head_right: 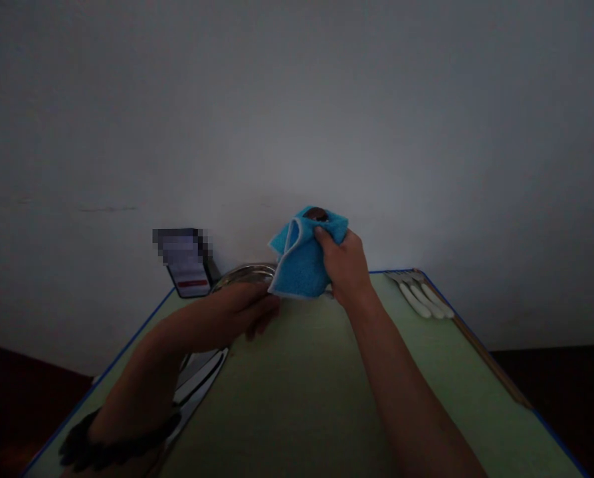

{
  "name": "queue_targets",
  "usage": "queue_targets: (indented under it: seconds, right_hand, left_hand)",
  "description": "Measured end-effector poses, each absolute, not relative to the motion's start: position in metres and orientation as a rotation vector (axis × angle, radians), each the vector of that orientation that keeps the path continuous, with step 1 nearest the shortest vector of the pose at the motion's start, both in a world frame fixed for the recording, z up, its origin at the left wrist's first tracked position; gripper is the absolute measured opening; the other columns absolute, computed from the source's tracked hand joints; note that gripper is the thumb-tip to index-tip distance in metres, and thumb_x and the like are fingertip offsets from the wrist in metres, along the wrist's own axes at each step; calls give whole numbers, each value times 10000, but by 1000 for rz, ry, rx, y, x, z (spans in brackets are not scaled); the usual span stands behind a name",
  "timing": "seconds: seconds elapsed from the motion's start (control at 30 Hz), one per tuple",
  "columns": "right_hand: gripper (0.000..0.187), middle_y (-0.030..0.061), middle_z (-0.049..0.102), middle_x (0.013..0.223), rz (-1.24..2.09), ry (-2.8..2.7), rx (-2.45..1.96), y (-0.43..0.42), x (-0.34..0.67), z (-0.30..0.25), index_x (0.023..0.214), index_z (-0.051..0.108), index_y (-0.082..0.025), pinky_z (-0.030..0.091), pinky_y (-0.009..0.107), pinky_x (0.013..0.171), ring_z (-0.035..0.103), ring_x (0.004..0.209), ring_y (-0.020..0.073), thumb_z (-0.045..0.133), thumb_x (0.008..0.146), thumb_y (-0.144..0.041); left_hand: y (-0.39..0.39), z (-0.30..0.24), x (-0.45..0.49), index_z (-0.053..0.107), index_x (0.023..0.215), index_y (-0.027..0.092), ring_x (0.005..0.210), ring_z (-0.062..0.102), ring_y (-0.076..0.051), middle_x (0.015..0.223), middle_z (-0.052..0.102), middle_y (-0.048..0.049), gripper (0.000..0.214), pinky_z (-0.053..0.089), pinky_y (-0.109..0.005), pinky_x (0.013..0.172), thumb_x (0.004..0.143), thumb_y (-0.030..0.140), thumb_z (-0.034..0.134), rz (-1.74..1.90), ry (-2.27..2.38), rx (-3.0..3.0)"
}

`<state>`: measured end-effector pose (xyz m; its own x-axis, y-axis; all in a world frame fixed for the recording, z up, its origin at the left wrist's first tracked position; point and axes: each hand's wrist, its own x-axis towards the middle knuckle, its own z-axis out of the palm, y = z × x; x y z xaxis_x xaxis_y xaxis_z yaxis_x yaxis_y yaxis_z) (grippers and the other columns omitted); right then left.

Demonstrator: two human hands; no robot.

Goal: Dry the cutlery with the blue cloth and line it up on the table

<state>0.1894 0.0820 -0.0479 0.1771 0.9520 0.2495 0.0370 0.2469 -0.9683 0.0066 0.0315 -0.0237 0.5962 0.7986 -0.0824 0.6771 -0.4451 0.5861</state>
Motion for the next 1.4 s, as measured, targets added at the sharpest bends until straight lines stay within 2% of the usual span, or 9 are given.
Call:
queue_targets:
  seconds: [0.33, 0.57, 0.73, 0.9, 1.0, 1.17, 1.23, 1.3, 1.4]
  right_hand:
    - [346, 70, 681, 894, 1246, -1177, -995, 83, 194, -52, 899, 607, -170, 495, 362, 734, 634, 762, 197, 673, 649, -400]
    - [316, 67, 686, 916, 1211, -1188, -997, 82, 193, -51, 923, 601, -180, 504, 359, 728, 637, 824, 215, 644, 678, -375]
    - [290, 54, 685, 885, 1175, -1154, -1051, 82, 193, -51, 932, 606, -189, 506, 365, 738, 637, 820, 215, 635, 684, -338]
    - [305, 62, 682, 912, 1125, -1172, -1091, 81, 193, -51, 956, 606, -195, 510, 383, 737, 630, 860, 236, 621, 693, -349]
    - [270, 55, 684, 898, 1121, -1128, -1085, 81, 194, -50, 909, 618, -202, 517, 375, 709, 633, 843, 242, 646, 672, -328]
    - [188, 29, 687, 752, 1095, -991, -1090, 86, 196, -49, 788, 638, -205, 528, 358, 652, 643, 721, 219, 678, 631, -302]
    - [159, 11, 682, 711, 1078, -935, -1080, 88, 197, -50, 763, 645, -208, 529, 347, 636, 642, 679, 203, 679, 624, -280]
    - [154, 0, 681, 701, 1074, -918, -1060, 89, 196, -50, 763, 652, -209, 528, 335, 634, 641, 669, 192, 677, 623, -269]
    - [156, -5, 680, 694, 1073, -911, -1065, 88, 195, -50, 764, 654, -205, 522, 327, 644, 640, 678, 185, 675, 620, -262]
  left_hand:
    - [35, -25, -6, 597, 720, 169, 642, 523, -138, 684, 576, -17, 301, 383, -248, 621, 859, 285, 356, 140, 1096, 2352]
    - [36, -25, -11, 589, 756, 171, 693, 538, -145, 752, 597, -20, 302, 386, -246, 637, 871, 307, 346, 225, 1210, 2375]
    - [37, -21, -15, 562, 760, 177, 560, 509, -120, 617, 557, 15, 309, 361, -224, 544, 883, 323, 318, 353, 1303, 2335]
    - [40, -33, -9, 564, 722, 166, 603, 529, -144, 683, 595, -21, 286, 376, -248, 559, 859, 306, 355, 416, 1343, 2387]
    - [40, -47, 5, 578, 738, 150, 666, 557, -179, 738, 620, -66, 274, 396, -288, 614, 851, 295, 375, 488, 1386, 2373]
    - [37, -61, 27, 582, 744, 168, 613, 566, -176, 690, 619, -48, 271, 413, -284, 568, 853, 334, 396, 566, 1395, 2327]
    - [38, -63, 26, 569, 779, 174, 675, 571, -177, 752, 615, -47, 267, 432, -296, 619, 854, 376, 411, 808, 1486, 2237]
    - [43, -65, 15, 548, 840, 172, 764, 567, -175, 865, 596, -55, 220, 443, -305, 702, 817, 384, 492, 1294, 1639, 1966]
    - [58, -71, -16, 414, 1095, 169, 965, 509, -185, 1132, 468, -103, 341, 426, -331, 820, 795, 283, 529, 1710, 1849, 1590]
